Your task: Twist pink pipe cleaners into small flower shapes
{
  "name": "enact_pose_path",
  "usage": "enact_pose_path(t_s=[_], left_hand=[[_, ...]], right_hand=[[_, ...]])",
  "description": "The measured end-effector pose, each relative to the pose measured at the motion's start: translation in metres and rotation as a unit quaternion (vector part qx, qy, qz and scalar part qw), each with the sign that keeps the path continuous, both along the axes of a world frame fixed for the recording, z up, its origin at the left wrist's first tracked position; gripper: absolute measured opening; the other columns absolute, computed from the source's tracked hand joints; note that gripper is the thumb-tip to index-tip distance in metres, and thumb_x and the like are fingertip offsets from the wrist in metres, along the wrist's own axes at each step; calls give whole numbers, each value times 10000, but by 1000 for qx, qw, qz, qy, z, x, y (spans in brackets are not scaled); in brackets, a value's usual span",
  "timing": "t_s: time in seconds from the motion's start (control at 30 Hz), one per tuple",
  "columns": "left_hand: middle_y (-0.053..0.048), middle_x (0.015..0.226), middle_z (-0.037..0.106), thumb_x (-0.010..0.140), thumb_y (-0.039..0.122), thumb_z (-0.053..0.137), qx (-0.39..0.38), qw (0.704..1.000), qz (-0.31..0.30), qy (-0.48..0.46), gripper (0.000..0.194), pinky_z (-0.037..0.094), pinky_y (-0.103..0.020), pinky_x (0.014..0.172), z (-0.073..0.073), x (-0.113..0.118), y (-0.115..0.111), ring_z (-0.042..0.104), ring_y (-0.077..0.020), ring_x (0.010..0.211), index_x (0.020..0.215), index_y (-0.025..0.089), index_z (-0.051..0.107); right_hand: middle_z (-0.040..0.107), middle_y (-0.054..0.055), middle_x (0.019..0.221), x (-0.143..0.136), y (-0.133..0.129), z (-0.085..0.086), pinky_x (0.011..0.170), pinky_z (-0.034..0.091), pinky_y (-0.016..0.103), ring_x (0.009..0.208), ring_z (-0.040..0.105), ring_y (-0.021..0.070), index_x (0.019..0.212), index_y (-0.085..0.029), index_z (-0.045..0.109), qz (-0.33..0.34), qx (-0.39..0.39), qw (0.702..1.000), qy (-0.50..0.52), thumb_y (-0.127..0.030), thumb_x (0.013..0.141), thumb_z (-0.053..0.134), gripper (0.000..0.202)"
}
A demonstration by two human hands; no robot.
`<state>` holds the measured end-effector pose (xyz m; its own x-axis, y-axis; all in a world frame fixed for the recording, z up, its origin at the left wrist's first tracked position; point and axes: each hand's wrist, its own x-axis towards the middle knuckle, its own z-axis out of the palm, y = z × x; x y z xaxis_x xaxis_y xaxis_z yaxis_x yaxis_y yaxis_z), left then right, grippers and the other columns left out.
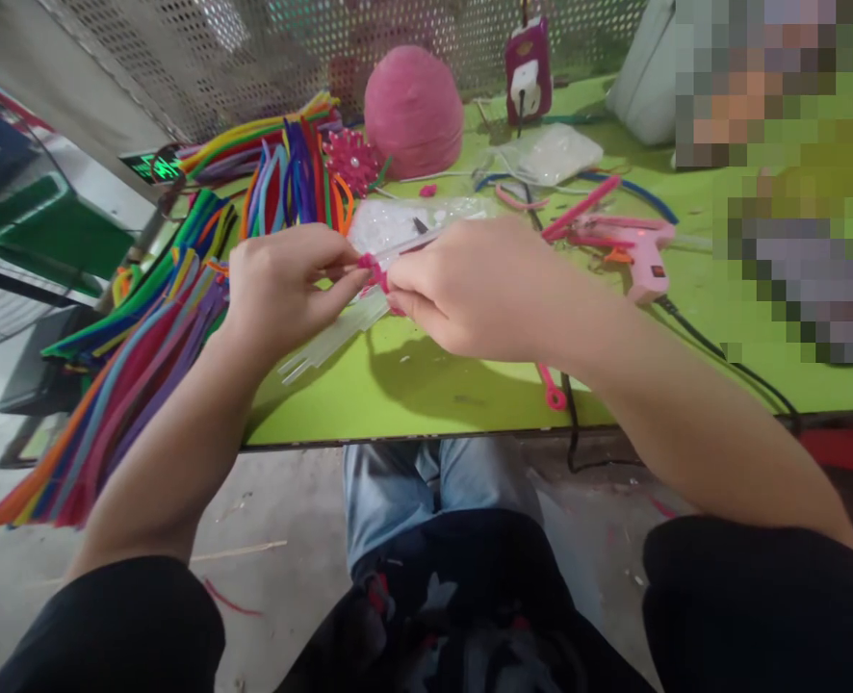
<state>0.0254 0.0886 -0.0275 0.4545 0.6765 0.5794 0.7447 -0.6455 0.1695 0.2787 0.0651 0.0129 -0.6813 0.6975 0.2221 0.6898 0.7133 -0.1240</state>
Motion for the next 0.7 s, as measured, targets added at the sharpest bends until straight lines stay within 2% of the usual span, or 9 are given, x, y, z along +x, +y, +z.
enact_pose_path(t_s=[0.1,0.2,0.27,0.37,0.43,0.5,0.6,0.7], left_hand=[[-31,770,720,980,317,656,32,995,-48,82,195,281,-369,594,-3,0,-1,655,-194,715,796,254,667],[-19,732,698,998,289,608,51,983,-119,128,209,257,-362,583,-3,3,-2,640,-177,676,812,253,694],[-14,728,698,1013,300,605,30,980,-164,107,220,331,-347,598,-2,5,-5,646,-166,676,829,252,716],[-6,758,732,1012,318,685,-20,977,-210,-8,170,434,-315,618,3,7,-12,658,-136,676,873,246,752],[4,763,735,993,348,768,-43,974,-201,-97,160,431,-299,593,6,8,-15,623,-108,647,874,241,760],[13,730,696,980,459,808,-47,971,-158,-172,278,389,-298,557,9,7,-15,550,-90,610,830,235,738],[24,661,586,942,657,792,-38,965,-61,-252,466,348,-308,534,9,3,-6,460,-94,583,779,238,667],[32,630,527,916,744,764,-17,957,4,-290,553,311,-316,520,7,-3,7,422,-100,560,754,244,592]], right_hand=[[550,24,647,4,7,4,655,235,397,617,419,172,769,-227,588,24,-48,996,76,-368,1069,501,343],[637,16,721,12,25,1,698,303,375,673,464,160,831,-223,694,8,-69,988,138,-370,1064,570,302],[715,33,817,19,41,-4,731,352,357,738,536,162,942,-201,784,3,-95,978,184,-356,1047,623,246],[765,41,896,25,60,-16,748,400,330,786,589,161,994,-180,811,23,-169,959,226,-319,1006,688,185],[740,22,866,24,66,-25,732,399,313,767,575,157,965,-198,787,45,-210,949,230,-349,1020,675,195],[710,10,834,17,64,-31,723,398,297,753,564,156,966,-208,754,53,-212,945,241,-381,1051,631,229],[720,29,869,3,50,-36,742,404,289,767,578,163,1043,-191,735,62,-151,960,226,-343,1072,550,241],[764,72,928,-7,28,-33,730,387,307,783,619,195,1199,-183,741,32,-100,981,165,-341,1092,469,332]])
